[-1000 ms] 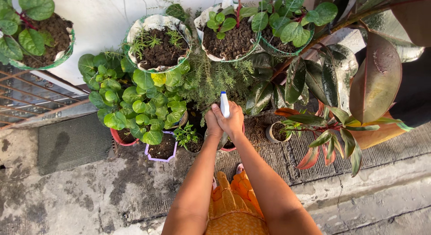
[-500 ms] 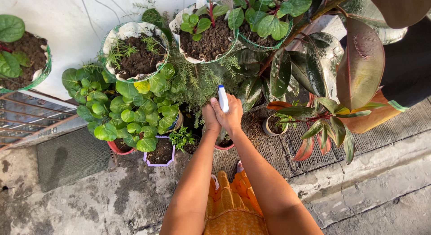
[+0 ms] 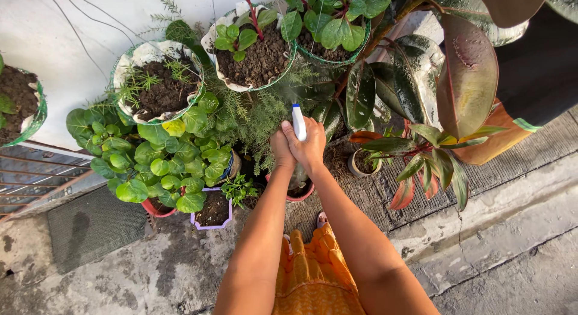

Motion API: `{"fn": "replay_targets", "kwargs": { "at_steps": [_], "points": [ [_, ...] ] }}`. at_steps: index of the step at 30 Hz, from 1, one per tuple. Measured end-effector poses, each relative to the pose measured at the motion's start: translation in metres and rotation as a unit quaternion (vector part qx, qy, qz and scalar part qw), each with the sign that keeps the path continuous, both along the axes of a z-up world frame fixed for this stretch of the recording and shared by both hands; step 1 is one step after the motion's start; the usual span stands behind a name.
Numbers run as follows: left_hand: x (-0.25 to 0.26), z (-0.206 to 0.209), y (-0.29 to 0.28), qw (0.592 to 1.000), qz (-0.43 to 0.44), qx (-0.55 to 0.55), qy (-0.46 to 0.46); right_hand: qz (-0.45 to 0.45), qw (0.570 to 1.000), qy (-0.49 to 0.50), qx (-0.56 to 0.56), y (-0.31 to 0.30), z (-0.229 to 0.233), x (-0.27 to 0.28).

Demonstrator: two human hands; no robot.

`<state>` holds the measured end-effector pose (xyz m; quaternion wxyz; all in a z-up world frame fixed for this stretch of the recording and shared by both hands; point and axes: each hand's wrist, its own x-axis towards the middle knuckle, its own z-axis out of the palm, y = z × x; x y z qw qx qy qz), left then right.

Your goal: The person uses a spray bottle to mist water onto several potted plants arranged on a balcony floor and hanging from a wall. The person moves the spray bottle between different plants, including large-leafed and small-leafed varieties, and briefly removes a yellowing leaf from one plant.

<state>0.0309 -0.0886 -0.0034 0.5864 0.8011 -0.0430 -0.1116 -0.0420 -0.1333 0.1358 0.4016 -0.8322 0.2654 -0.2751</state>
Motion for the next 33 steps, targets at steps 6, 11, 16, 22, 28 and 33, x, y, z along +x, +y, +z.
{"fn": "replay_targets", "kwargs": {
  "at_steps": [6,11,16,22,28,33],
  "points": [
    [-0.003,0.044,-0.002,0.993,-0.067,-0.005,-0.100,-0.012,0.999,-0.034,-0.005,-0.004,0.006,0.005],
    [-0.001,0.041,-0.012,0.994,-0.070,0.004,-0.082,-0.041,0.999,0.009,0.010,-0.008,0.013,0.005],
    [-0.001,0.027,-0.017,0.989,-0.087,0.091,-0.080,-0.045,0.998,0.035,0.036,-0.011,0.004,0.002],
    [-0.007,0.002,-0.001,0.995,-0.098,-0.015,-0.002,-0.016,0.999,-0.023,0.019,0.002,-0.007,-0.003],
    [-0.025,-0.012,0.024,0.993,-0.092,-0.062,0.049,0.069,0.995,-0.072,0.025,0.014,-0.024,-0.011],
    [-0.030,-0.040,0.019,0.863,0.117,-0.409,0.271,0.087,0.993,-0.013,0.085,0.016,-0.041,0.001]
  ]
}}
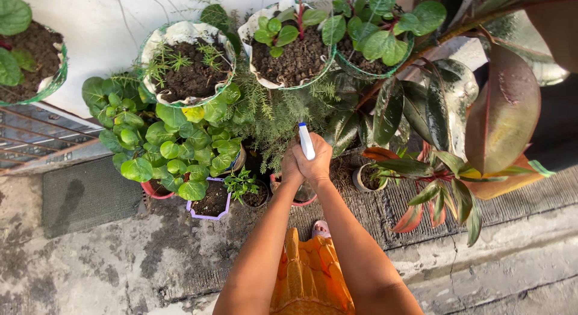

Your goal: The person uses a spray bottle to mist water onto several potted plants arranged on a balcony floor and hanging from a wall. The person moves the spray bottle between different plants, including large-leafed and small-leafed varieties, and briefly removes a yellowing leaf from one plant.

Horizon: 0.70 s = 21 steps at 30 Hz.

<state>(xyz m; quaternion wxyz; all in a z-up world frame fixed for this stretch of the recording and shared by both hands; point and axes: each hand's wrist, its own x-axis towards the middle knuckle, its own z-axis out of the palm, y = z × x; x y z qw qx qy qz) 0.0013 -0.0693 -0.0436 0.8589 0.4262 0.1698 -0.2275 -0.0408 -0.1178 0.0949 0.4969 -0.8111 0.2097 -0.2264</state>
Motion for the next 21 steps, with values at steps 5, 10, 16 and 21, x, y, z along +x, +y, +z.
{"fn": "replay_targets", "kwargs": {
  "at_steps": [5,10,16,21],
  "points": [
    [0.012,-0.044,0.011,0.982,0.045,-0.182,-0.016,0.047,0.998,-0.032,-0.034,0.016,-0.004,0.004],
    [0.004,0.017,0.045,0.933,-0.117,0.271,-0.206,0.064,0.997,-0.042,-0.029,0.030,-0.001,0.008],
    [0.021,0.095,0.069,0.774,-0.268,0.493,-0.293,0.095,0.994,-0.051,0.002,0.024,-0.013,0.025],
    [0.021,0.096,0.072,0.770,-0.311,0.514,-0.214,0.065,0.992,-0.086,0.069,0.020,-0.034,0.042]
  ]
}}
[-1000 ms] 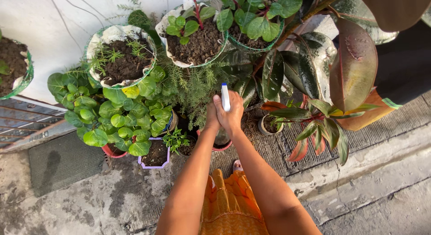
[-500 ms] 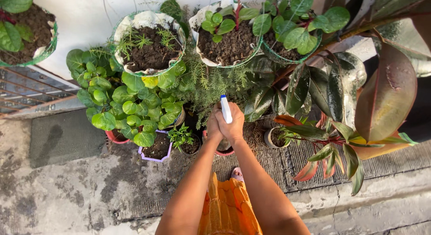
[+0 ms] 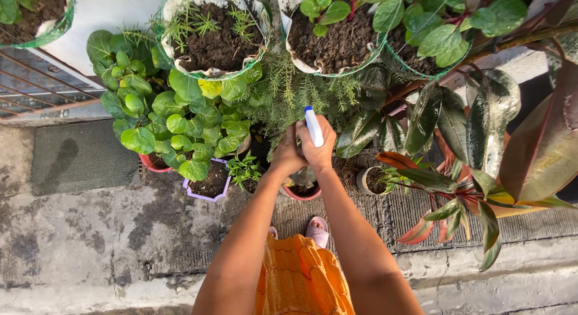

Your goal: The person uses a spray bottle to mist water onto several potted plants arranged on a balcony floor and hanging from a wall. The person moves the spray bottle between different plants, including large-leafed and small-leafed varieties, and briefly removes a yellowing leaf from one plant.

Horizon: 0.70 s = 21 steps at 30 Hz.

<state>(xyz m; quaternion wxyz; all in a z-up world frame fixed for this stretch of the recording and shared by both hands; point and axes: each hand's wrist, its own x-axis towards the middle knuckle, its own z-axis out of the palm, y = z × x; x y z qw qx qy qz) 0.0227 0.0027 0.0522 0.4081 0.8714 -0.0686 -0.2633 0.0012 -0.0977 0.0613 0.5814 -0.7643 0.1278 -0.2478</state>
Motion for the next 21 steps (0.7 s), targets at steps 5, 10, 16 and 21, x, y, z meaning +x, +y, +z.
{"fn": "replay_targets", "kwargs": {
  "at_steps": [5,10,16,21],
  "points": [
    [-0.005,-0.031,-0.010,0.996,-0.021,0.002,-0.092,-0.023,0.995,0.056,0.076,-0.010,-0.017,0.009],
    [-0.024,-0.054,-0.005,0.994,0.025,-0.029,-0.099,-0.012,0.999,0.035,0.034,0.001,-0.015,0.000],
    [-0.028,-0.058,0.007,0.998,0.007,-0.033,-0.049,-0.020,0.999,-0.010,-0.042,0.014,-0.009,-0.007],
    [-0.031,-0.059,0.002,0.996,-0.024,-0.046,-0.066,-0.052,0.994,0.050,-0.088,0.009,-0.011,-0.009]
  ]
}}
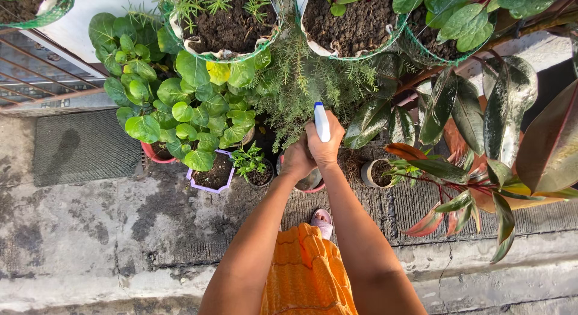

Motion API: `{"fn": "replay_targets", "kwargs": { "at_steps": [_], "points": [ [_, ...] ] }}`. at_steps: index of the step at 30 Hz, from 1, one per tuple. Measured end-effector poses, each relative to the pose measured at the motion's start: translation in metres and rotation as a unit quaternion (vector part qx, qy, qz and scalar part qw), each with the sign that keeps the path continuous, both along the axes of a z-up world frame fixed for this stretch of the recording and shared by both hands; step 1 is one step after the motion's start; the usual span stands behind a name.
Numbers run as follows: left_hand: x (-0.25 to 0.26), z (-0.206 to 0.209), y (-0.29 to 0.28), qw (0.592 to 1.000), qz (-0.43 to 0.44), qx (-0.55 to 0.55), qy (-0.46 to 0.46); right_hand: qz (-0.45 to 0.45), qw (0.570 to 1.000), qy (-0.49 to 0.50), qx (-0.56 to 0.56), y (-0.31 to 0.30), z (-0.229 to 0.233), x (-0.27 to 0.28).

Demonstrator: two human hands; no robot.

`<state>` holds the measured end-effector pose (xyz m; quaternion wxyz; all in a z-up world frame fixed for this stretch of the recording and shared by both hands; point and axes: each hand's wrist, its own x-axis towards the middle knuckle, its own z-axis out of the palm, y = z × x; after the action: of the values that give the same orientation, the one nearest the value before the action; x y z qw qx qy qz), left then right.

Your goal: The person uses a spray bottle to mist water onto several potted plants arranged on a balcony floor and hanging from a wall. The person moves the spray bottle between different plants, including large-leafed and small-leafed varieties, and briefly removes a yellowing leaf from one plant.

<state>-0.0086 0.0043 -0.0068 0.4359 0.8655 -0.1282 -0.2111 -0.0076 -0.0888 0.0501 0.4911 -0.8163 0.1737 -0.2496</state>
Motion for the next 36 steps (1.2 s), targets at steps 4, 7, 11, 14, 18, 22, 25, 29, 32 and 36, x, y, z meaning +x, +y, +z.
{"fn": "replay_targets", "kwargs": {
  "at_steps": [4,7,11,14,18,22,25,29,32,36],
  "points": [
    [-0.003,0.002,0.005,1.000,0.002,-0.018,-0.015,0.023,0.999,-0.014,0.032,0.000,0.001,-0.004],
    [-0.008,0.003,0.010,1.000,0.001,-0.026,0.007,0.036,0.999,-0.028,0.001,-0.001,-0.004,-0.005],
    [-0.014,0.002,0.013,0.999,-0.015,0.006,0.029,0.004,1.000,0.015,-0.006,0.005,-0.012,-0.011],
    [-0.020,-0.003,0.015,1.000,-0.014,-0.019,0.018,0.006,1.000,-0.005,-0.003,0.008,-0.012,-0.019],
    [-0.021,-0.007,0.022,0.999,-0.012,-0.013,0.030,0.025,1.000,0.004,0.004,0.011,-0.016,-0.022],
    [-0.027,-0.013,0.026,0.999,-0.018,-0.021,0.039,0.001,0.998,0.034,-0.052,0.014,-0.027,-0.020],
    [-0.031,-0.020,0.025,0.998,-0.008,-0.053,0.040,0.018,0.998,0.011,-0.058,0.015,-0.028,-0.023],
    [-0.024,-0.020,0.029,0.999,-0.016,0.000,0.044,0.042,0.997,0.023,-0.057,0.015,-0.020,-0.019],
    [-0.024,-0.019,0.028,0.999,-0.024,0.011,0.027,0.021,0.996,0.075,-0.040,0.019,-0.018,-0.016],
    [-0.025,-0.023,0.033,1.000,-0.007,-0.022,0.012,0.016,0.993,0.101,-0.063,0.023,-0.025,-0.013]
  ]
}}
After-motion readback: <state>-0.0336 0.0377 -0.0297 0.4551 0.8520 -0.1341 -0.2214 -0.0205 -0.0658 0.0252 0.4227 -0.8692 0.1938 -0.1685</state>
